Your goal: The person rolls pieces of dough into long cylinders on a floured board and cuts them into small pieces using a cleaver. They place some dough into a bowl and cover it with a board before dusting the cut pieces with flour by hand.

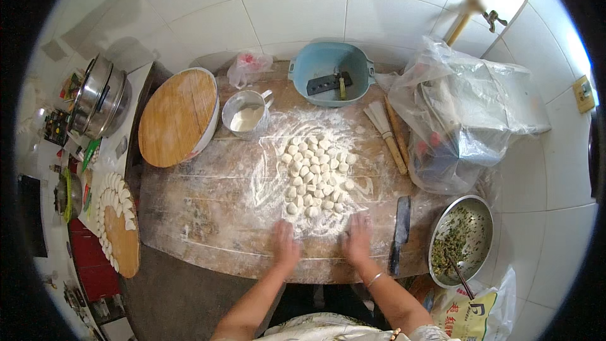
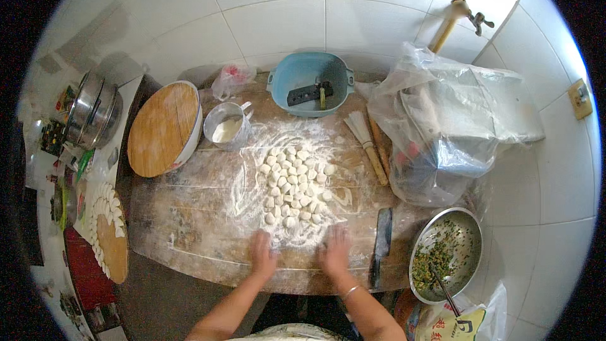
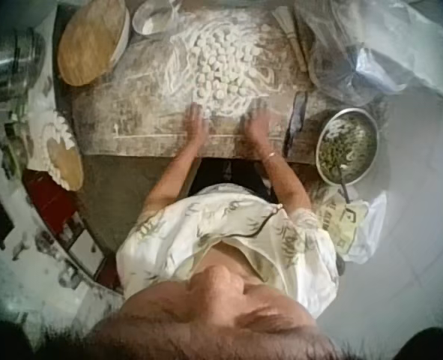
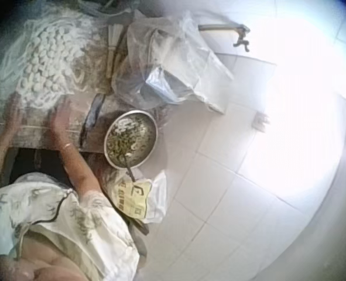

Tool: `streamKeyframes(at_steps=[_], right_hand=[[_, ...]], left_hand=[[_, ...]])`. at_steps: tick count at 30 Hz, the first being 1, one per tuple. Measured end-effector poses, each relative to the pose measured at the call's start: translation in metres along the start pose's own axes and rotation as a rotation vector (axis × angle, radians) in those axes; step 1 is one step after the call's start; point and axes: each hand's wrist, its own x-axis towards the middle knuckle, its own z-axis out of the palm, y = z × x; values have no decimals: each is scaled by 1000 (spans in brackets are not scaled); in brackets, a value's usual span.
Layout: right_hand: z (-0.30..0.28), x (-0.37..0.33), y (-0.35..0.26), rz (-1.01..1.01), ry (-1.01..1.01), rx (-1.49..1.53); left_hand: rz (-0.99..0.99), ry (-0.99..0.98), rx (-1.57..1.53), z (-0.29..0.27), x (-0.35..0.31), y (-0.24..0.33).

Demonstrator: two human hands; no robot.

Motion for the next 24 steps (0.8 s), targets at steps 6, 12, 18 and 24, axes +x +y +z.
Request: streamKeyframes(at_steps=[6, 12, 18, 24], right_hand=[[-3, 24, -27, 7, 177, 292], [-10, 72, -30, 140, 47, 149], [-11, 22, 22, 528, -26, 656], [-46, 6, 18, 244, -23, -49]], left_hand=[[-68, 24, -215, 1, 20, 3], [-52, 75, -7, -8, 80, 9], [-53, -64, -79, -17, 45, -13], [-86, -125, 13, -29, 17, -26]])
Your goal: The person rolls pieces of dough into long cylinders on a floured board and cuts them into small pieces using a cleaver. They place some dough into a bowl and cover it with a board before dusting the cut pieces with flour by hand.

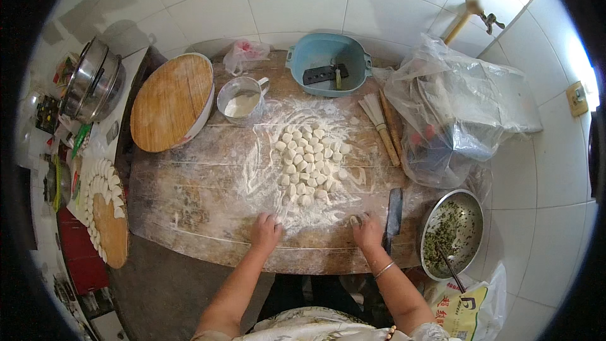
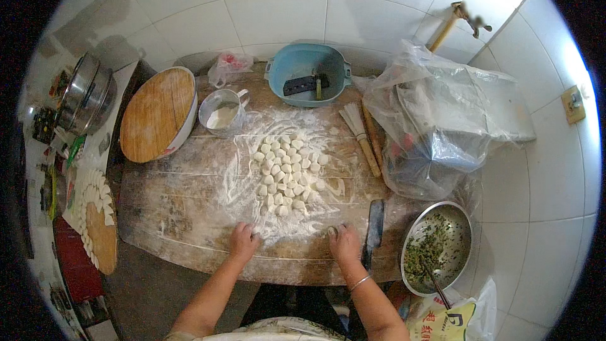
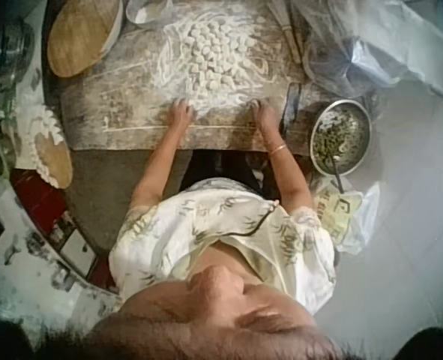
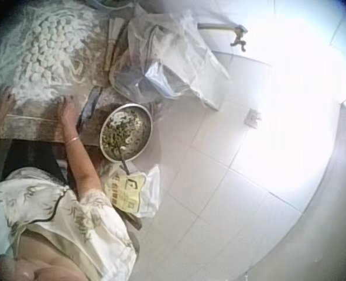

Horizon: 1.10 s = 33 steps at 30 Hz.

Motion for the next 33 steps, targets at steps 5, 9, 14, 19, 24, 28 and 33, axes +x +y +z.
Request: streamKeyframes(at_steps=[5, 9, 14, 19, 24, 28, 33], right_hand=[[20, 12, -20, -250, 81, -130], [39, 14, -22, -203, 59, -199], [39, 18, -11, -186, 55, 45], [45, -27, -31, -115, -50, 231], [42, 22, -50, -130, 165, 218], [14, 75, -70, -37, -68, 88], [17, 64, -59, 160, -123, 554]], left_hand=[[82, 53, 76, -2, 15, 36], [8, -9, 273, 24, 28, 38], [74, 68, 52, 20, 31, 28], [261, 17, -47, 26, -20, -7], [266, 32, -183, 15, -16, 18], [101, -29, -496, 12, 39, 55], [-131, -174, -770, 32, 62, 80]])
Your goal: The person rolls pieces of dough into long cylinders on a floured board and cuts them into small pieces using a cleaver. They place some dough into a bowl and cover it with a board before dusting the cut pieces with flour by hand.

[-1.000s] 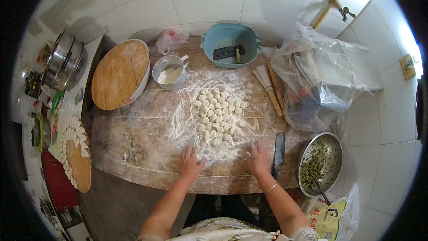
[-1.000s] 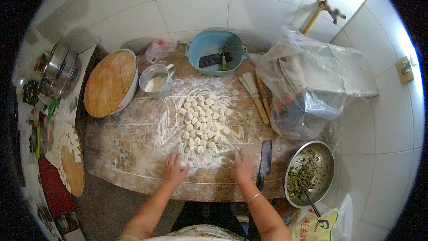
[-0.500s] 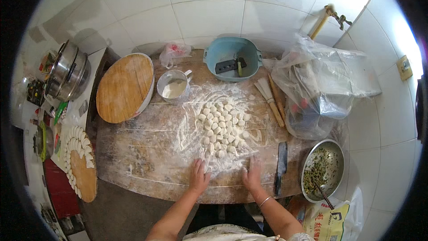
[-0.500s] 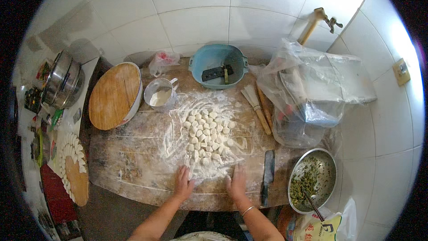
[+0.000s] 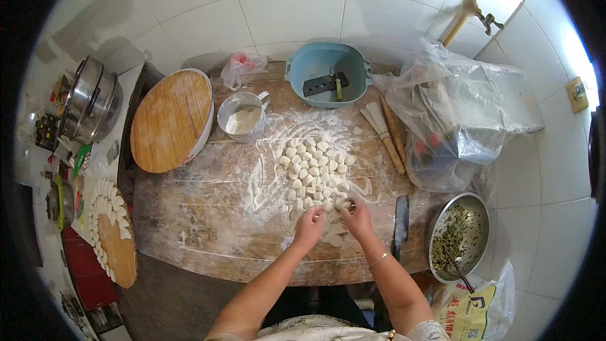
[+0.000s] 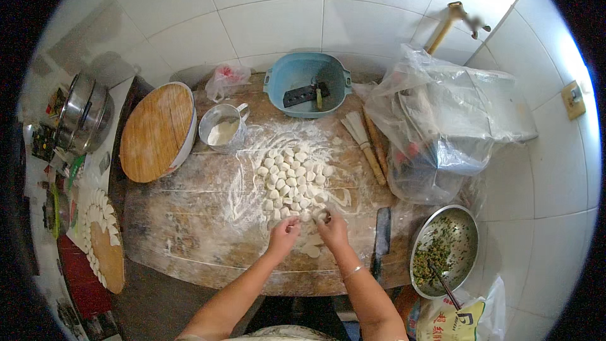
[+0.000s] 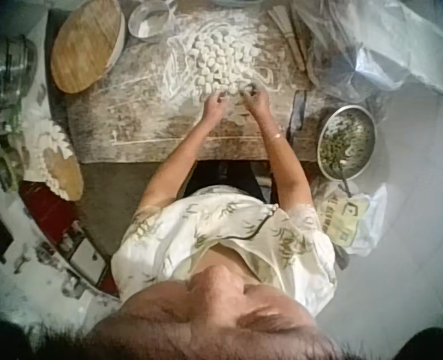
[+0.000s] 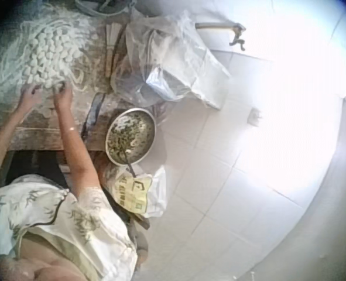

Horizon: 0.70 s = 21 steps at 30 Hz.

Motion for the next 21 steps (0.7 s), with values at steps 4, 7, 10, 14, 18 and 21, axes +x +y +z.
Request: streamKeyframes(at_steps=[4, 7, 10, 14, 18, 21], right_hand=[[-8, -30, 28, 36, -155, 435], [-12, -46, 14, 31, -202, 611], [-9, -48, 13, 24, -223, 505], [1, -41, 26, 121, -83, 676], [-18, -20, 35, -59, 167, -6], [-6, -9, 45, -368, 73, -379]], left_hand=[[-455, -140, -506, 11, -5, 47], [-562, -323, -687, 6, -3, 37], [-518, -333, -744, 7, -8, 30], [-532, -232, -722, -4, -13, 25], [-231, 151, -153, -49, -16, 7], [87, 299, 476, -68, -19, -24]])
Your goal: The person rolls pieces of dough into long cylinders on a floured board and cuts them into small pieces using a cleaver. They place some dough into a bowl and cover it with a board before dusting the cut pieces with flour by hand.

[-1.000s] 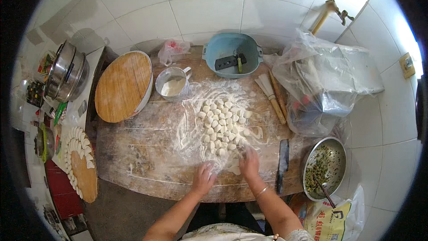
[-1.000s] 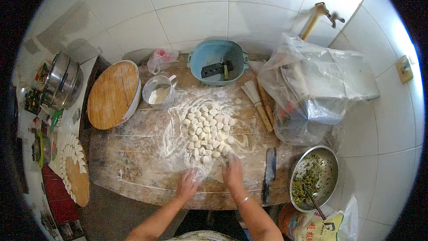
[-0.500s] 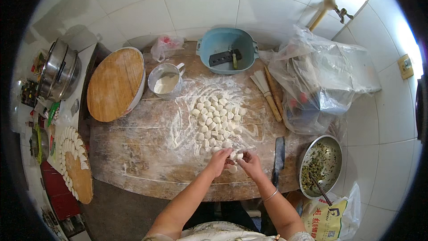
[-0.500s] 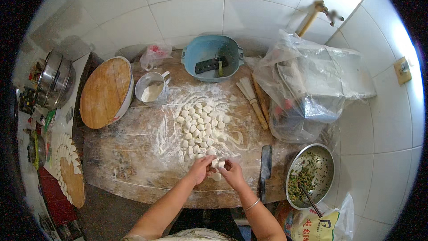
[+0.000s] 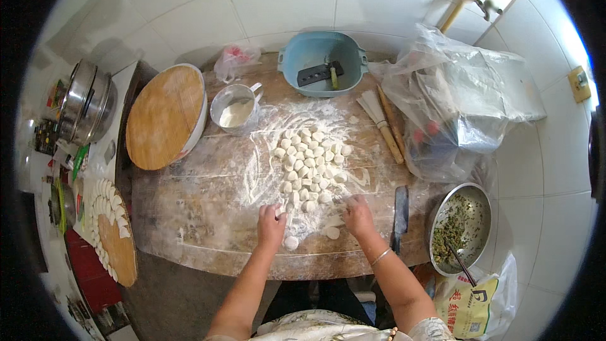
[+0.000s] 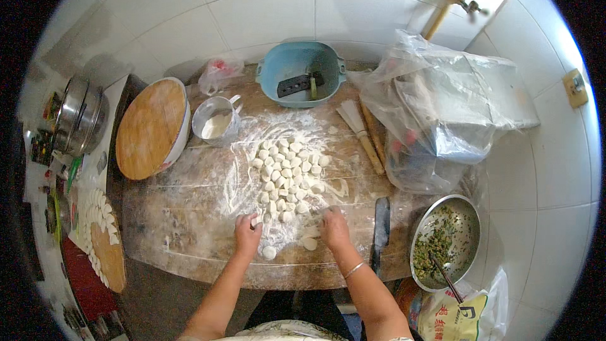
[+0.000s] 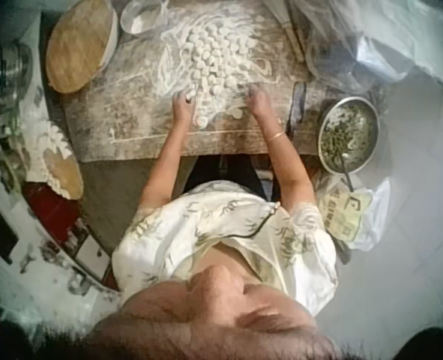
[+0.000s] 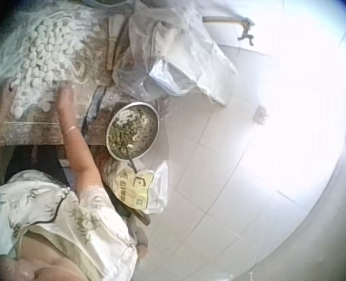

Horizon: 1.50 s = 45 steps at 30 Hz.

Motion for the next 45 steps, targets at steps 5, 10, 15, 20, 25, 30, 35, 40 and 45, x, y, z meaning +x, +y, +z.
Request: streamKeyframes(at_steps=[5, 10, 15, 20, 25, 30, 35, 40, 45], right_hand=[[-16, 4, -8, -2, -83, 46], [-5, -20, 47, -78, -75, 68], [-11, 0, -39, -19, -17, -27], [-7, 3, -14, 102, -17, -93], [-30, 15, -29, 44, -40, -339], [21, 23, -6, -2, 59, -395], [2, 21, -7, -46, 45, -99], [11, -48, -17, -104, -26, -14], [24, -57, -39, -153, 61, 44]], left_hand=[[-76, -143, -11, -14, -5, -28], [-85, -164, 92, -29, -10, -33], [37, -138, 190, -28, -5, -4], [48, -175, 244, -15, 12, -20], [201, -36, 343, -21, 20, -11], [257, 49, 483, 15, 45, 4], [269, -38, 200, 5, 37, -12], [467, -203, 182, -6, -32, -36], [461, -108, 164, 17, -40, 3]])
